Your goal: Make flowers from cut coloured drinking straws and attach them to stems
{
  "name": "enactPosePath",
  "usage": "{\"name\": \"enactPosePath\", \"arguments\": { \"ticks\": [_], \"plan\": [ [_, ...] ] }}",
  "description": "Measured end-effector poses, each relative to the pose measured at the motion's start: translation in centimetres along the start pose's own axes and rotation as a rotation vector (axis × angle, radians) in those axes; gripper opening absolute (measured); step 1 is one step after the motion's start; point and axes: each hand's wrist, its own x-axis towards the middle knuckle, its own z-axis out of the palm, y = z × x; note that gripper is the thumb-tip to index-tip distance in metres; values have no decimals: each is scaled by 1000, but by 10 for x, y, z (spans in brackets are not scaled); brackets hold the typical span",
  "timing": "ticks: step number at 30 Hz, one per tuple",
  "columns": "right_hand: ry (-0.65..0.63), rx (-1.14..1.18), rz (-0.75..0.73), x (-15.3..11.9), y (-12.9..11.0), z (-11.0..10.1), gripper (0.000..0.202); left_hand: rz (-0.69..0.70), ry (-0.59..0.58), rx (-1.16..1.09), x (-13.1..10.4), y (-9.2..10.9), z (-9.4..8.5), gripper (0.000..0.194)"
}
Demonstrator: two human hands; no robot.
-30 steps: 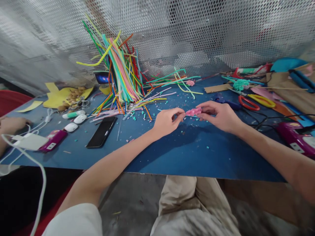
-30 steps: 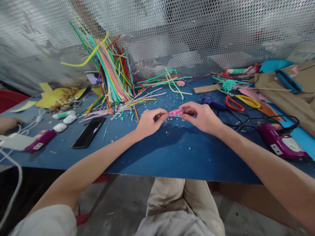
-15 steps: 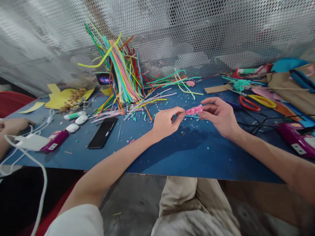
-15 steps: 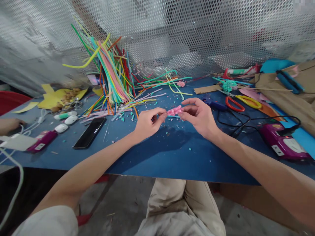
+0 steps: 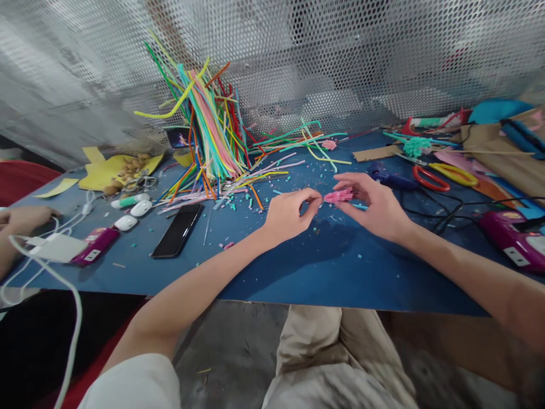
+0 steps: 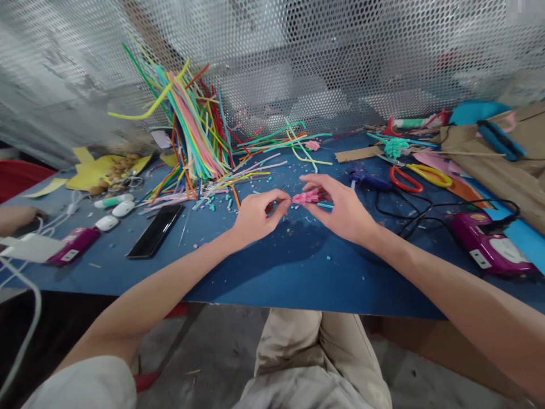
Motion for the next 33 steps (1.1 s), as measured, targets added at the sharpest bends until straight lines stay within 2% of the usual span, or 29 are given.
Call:
{"name": "enactPosePath", "arguments": {
  "ticks": [3,9,12,15,19,22,25,27,30,33],
  "plan": [
    [-19,-40,-8,0,-3,-3,29,2,-12,5,0,0,1,23],
    [-36,7,24,1,-6,-5,22,1,-60,86,0,-5,2,22],
    [5,17,43,2,-7,-11,16,12,-72,98,1,-11,0,24],
    [193,44,7,8,-4,-26,12,6,-70,98,3,-20,-3,25],
    [624,134,-100,20,11,-56,9,7,-49,92,6,-32,-4,23],
    [775,129,-51,29,28,-72,12,-1,-39,87,8,-35,-2,23],
    [842,173,37,33,44,-73,17,4,-32,134,7,-31,-2,22],
    [714,145,77,32,50,-64,19,24,-22,167,5,-26,-3,22],
    [412,19,44,26,47,-43,32,55,1,195,3,-20,-3,22],
    [68,-153,-43,22,32,-34,74,88,-10,185,1,-18,0,21]
  ]
}}
